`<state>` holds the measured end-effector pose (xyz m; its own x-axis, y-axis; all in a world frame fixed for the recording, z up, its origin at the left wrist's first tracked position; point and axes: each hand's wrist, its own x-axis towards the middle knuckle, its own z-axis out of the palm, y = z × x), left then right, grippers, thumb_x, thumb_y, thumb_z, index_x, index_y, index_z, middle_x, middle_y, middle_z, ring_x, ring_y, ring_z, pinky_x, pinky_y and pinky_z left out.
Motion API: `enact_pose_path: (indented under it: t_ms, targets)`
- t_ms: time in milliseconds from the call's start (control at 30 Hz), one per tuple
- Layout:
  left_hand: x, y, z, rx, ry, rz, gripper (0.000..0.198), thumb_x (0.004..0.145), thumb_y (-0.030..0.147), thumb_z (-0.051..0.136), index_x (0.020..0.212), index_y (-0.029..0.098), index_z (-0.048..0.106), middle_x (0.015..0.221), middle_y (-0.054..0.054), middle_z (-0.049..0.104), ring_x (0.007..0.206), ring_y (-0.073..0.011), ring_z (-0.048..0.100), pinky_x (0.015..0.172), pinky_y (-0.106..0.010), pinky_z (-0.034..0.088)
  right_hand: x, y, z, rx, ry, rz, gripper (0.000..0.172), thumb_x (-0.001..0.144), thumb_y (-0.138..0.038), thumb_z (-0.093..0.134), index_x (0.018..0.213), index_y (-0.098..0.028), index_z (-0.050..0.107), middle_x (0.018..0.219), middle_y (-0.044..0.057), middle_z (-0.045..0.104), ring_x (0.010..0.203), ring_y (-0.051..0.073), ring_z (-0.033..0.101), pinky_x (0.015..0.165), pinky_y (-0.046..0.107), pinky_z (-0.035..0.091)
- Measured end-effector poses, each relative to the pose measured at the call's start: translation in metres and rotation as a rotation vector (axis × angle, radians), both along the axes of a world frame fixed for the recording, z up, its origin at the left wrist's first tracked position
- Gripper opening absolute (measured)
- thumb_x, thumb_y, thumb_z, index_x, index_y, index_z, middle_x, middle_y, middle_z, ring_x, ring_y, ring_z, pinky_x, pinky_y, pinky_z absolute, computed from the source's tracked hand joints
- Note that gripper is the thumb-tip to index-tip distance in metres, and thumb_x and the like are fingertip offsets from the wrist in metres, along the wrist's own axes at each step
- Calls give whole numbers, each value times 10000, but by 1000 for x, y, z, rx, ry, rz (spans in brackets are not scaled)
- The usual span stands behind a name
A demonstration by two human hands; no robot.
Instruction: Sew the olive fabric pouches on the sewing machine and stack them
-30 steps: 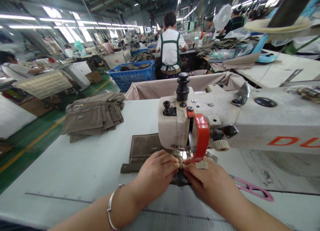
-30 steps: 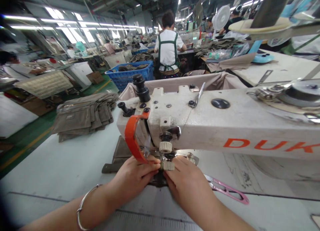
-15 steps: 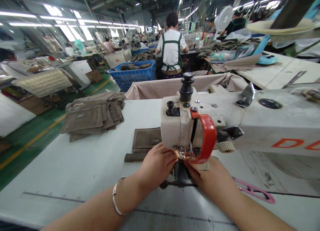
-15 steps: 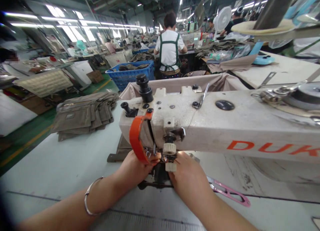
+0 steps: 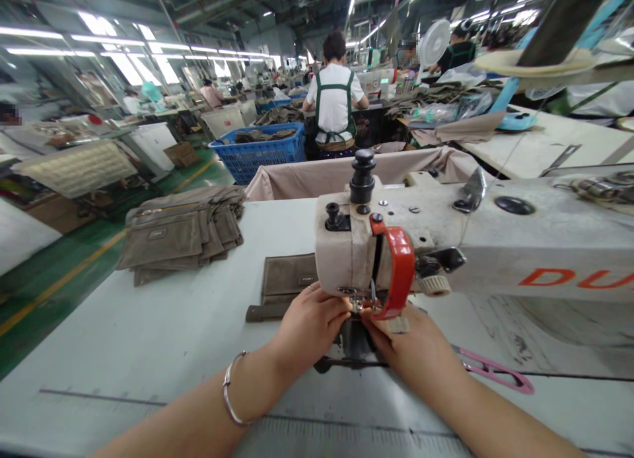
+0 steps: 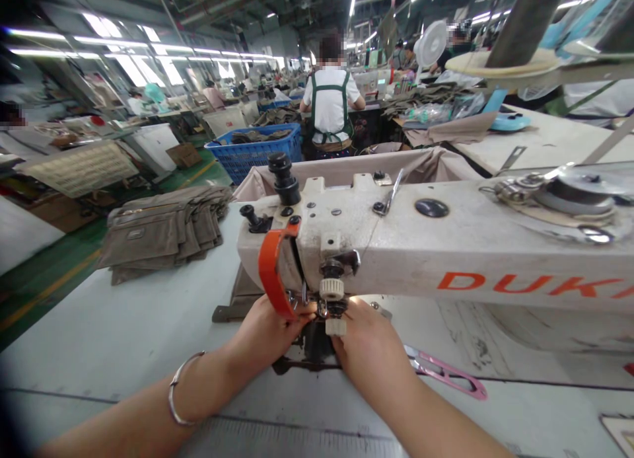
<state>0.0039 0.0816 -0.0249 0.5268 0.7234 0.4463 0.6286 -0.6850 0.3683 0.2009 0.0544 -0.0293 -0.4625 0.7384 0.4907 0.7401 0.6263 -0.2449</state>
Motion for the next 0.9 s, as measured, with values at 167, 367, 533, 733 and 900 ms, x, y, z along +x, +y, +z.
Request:
enact_pose_path:
  t_ms: [167, 367, 533, 733, 900]
  targets:
    - [-1, 1, -2, -2, 5, 14, 104, 856, 155, 614, 888, 211, 696, 893, -15, 713, 888, -195, 642, 858, -351, 522, 0, 0, -1, -29, -12, -7, 200, 891, -107, 500, 942, -171, 682, 893, 93, 676, 822, 239, 605, 732, 347, 514]
    - [-1, 1, -2, 0, 10, 20, 93, 849, 155, 625, 870, 209, 699, 899, -25, 713, 897, -206, 636, 849, -358, 521, -1, 0, -1, -34, -3, -19, 219, 891, -100, 482, 944, -171, 681, 866, 84, 673, 810, 226, 611, 724, 335, 516]
    - [-1, -5, 0, -21, 20, 8, 95, 839, 152, 643, 880, 219, 697, 885, -5, 717, 872, -180, 640, 843, -322, 518, -2, -3, -1, -38, 20, -8, 200, 869, -98, 500, 922, -187, 672, 924, 78, 684, 852, 228, 622, 752, 345, 522]
    - [0, 3, 2, -35, 53, 5, 95, 838, 152, 657, 902, 211, 694, 897, -17, 717, 902, -189, 638, 863, -327, 506, 4, -1, -3, -41, 21, -2, 247, 883, -97, 478, 1019, -186, 664, 938, 90, 665, 886, 227, 621, 749, 344, 541]
    - [-14, -12, 28, -55, 248, 58, 590, 718, 594, 717, 1146, 199, 628, 1075, -95, 650, 1028, -278, 584, 900, -418, 481, 24, -1, -17, 48, 113, 88, 250, 926, -214, 473, 1116, -225, 634, 1126, 106, 624, 1023, 267, 589, 843, 428, 533]
